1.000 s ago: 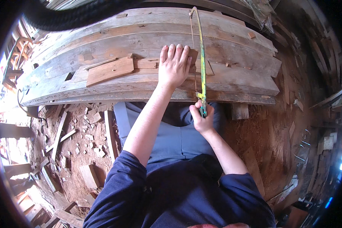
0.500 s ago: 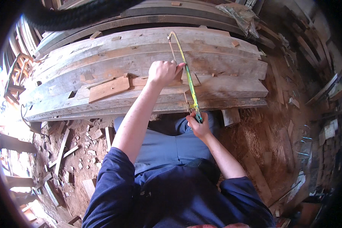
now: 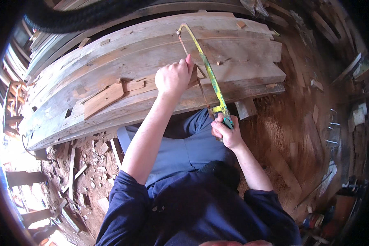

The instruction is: The person uses a hand saw to cut small pieces of wood on a workbench. They repeatedly position the wood, saw through it, and set the cut pieces aside.

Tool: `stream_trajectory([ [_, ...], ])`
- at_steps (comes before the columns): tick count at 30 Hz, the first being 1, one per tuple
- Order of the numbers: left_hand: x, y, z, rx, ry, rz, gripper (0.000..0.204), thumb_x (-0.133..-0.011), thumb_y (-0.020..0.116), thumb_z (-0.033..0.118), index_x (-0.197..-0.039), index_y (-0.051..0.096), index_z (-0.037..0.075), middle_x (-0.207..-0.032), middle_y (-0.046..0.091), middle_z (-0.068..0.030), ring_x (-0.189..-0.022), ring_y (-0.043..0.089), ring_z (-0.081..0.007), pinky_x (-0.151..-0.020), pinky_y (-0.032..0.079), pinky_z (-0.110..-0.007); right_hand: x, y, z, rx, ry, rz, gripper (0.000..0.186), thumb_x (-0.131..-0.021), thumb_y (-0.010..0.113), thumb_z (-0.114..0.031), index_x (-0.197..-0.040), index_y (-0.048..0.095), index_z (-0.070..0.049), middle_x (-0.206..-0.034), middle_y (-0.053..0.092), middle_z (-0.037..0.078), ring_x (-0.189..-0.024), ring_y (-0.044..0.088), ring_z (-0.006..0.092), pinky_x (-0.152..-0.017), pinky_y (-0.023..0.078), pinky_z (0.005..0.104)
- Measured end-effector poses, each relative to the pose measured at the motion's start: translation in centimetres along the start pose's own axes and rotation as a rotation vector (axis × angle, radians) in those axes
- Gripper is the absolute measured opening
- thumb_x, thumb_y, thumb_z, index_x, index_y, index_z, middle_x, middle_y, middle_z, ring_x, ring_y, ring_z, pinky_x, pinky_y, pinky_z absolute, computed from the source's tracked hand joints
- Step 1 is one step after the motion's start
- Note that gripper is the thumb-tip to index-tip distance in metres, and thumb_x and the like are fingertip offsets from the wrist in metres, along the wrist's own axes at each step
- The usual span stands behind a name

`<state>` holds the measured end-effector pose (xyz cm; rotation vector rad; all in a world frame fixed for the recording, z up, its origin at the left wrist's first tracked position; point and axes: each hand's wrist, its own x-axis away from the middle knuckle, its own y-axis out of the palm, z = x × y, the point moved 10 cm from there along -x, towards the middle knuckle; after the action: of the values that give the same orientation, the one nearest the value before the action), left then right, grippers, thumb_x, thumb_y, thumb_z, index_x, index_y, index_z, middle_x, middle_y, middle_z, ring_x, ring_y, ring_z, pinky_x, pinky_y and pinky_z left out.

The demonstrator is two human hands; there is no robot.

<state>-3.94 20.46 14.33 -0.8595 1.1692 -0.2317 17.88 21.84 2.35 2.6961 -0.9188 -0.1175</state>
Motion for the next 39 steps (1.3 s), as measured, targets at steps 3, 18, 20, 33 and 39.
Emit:
stream_trajectory([
  [3,1.0,2.9,-0.4,0.015,-0.119,-0.253,0.062,-0.108,0.045,0.047,-0.064,0.07,0.011,-0.058,0.067,-0.0141,-0.054,0.07,-0.0337,-0.054,0.057,-0.046,0.6,-0.5,-0.3,-0.062,-0.002,-0.019,0.022,-0.095,0.063,0.004,-0.083,0.051,-0.01,-0.064,0.05,-0.003,-0.051,0.044,0.007,-0.049,0.036,0.0272],
  [18,13.7,2.7,-7.7,0.502,-0.733,-0.516,0.071,-0.1,0.056,0.065,-0.097,0.076,-0.004,-0.08,0.071,-0.0281,-0.083,0.073,-0.0435,-0.082,0.056,-0.047,4.8,-6.3,-2.7,0.039,0.045,0.113,0.027,-0.097,0.061,0.001,-0.08,0.046,-0.012,-0.063,0.042,-0.006,-0.052,0.039,0.0047,-0.05,0.032,0.0257],
  [20,15.4,2.3,-7.9,0.696,-0.806,-0.505,0.071,-0.1,0.056,0.065,-0.103,0.078,-0.002,-0.083,0.073,-0.0273,-0.083,0.075,-0.0385,-0.084,0.056,-0.043,4.9,-5.7,-2.9,-0.041,0.052,0.057,0.029,-0.098,0.059,0.001,-0.079,0.043,-0.013,-0.062,0.042,-0.005,-0.052,0.038,0.0056,-0.051,0.032,0.0269],
  [33,19.0,-0.6,-3.7,1.521,-0.924,-0.377,0.046,-0.102,0.07,0.018,-0.138,0.044,0.005,-0.125,0.061,-0.01,-0.114,0.058,-0.0151,-0.102,0.047,-0.033,5.4,-5.0,-2.7,-0.059,0.137,0.046,0.03,-0.102,0.052,-0.006,-0.08,0.034,-0.015,-0.062,0.038,-0.003,-0.054,0.037,0.0076,-0.058,0.033,0.0287],
  [39,13.2,-1.7,-5.3,1.355,-0.645,-0.224,0.04,-0.106,0.059,0.011,-0.135,0.031,0.009,-0.13,0.058,-0.0161,-0.115,0.06,-0.0229,-0.101,0.047,-0.035,5.4,-4.3,-3.0,-0.035,0.134,0.034,0.03,-0.102,0.051,-0.006,-0.079,0.033,-0.016,-0.063,0.036,-0.004,-0.054,0.036,0.0079,-0.059,0.033,0.0291],
])
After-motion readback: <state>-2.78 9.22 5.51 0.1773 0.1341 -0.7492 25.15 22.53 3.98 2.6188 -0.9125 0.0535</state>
